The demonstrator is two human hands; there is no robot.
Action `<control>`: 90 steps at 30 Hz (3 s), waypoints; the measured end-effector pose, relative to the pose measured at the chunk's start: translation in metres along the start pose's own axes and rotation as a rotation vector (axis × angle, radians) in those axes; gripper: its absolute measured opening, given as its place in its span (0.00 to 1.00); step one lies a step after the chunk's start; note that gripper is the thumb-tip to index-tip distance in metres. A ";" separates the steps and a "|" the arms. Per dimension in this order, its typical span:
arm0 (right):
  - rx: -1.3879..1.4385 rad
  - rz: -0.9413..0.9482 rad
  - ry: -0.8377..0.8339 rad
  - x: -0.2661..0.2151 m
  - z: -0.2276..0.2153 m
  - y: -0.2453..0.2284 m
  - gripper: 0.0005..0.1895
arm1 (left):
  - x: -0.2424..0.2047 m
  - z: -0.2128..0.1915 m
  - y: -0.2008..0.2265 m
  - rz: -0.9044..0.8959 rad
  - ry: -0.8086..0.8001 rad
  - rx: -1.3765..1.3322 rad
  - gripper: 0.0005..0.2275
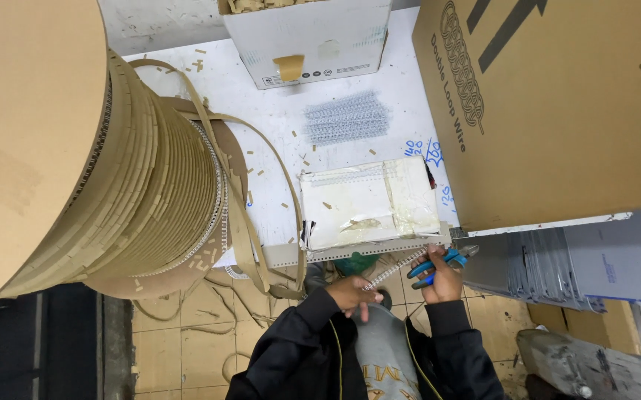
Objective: The person uses blue-handled pliers to cut a continuous double-loop wire from a large spool into short segments. The cut pieces are placed on a white surface next to the spool. The task is performed repeatedly throughout the clip.
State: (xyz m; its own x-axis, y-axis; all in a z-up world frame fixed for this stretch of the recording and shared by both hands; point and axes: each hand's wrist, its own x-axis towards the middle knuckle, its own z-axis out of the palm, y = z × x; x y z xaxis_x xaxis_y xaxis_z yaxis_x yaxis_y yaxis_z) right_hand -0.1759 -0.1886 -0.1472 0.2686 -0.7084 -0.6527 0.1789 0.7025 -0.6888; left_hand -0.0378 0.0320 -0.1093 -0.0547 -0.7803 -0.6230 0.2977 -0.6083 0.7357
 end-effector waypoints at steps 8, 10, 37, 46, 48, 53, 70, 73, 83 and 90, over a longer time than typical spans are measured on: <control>0.080 -0.076 0.101 0.006 0.004 0.006 0.10 | 0.003 -0.031 -0.008 0.050 0.318 -0.136 0.13; 0.112 -0.110 0.136 -0.002 0.009 0.000 0.12 | -0.003 -0.036 -0.002 0.031 0.314 -0.057 0.14; -0.016 -0.191 0.111 0.020 -0.003 0.006 0.09 | 0.011 -0.031 -0.007 -0.039 0.582 -0.273 0.28; -0.525 -0.085 -0.179 -0.019 -0.012 0.047 0.24 | 0.037 -0.016 -0.023 0.007 0.723 -0.288 0.21; -0.812 -0.012 -0.498 -0.017 -0.016 0.065 0.16 | 0.060 -0.020 -0.044 0.017 0.811 -0.257 0.21; -1.137 -0.109 -0.666 -0.017 -0.006 0.079 0.14 | 0.036 -0.007 -0.010 -0.057 0.757 -0.375 0.17; -1.616 -0.238 -0.631 -0.007 0.001 0.092 0.16 | 0.042 0.006 0.012 0.033 0.552 -0.906 0.10; -1.486 -0.173 -0.569 -0.017 -0.006 0.082 0.18 | 0.034 0.007 0.024 0.031 0.539 -0.963 0.11; -0.203 -0.002 0.105 -0.014 0.017 0.023 0.14 | 0.074 -0.006 -0.013 0.021 0.488 -1.064 0.03; -0.068 0.177 0.138 0.022 -0.007 0.020 0.13 | 0.058 0.002 -0.019 -0.025 0.454 -0.884 0.09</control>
State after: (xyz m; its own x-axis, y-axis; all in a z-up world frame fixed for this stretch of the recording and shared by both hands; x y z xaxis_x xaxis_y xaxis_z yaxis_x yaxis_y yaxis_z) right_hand -0.1729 -0.1903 -0.1772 0.1572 -0.5802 -0.7992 0.0751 0.8139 -0.5761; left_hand -0.0488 -0.0014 -0.1589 0.2439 -0.5269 -0.8142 0.9149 -0.1534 0.3734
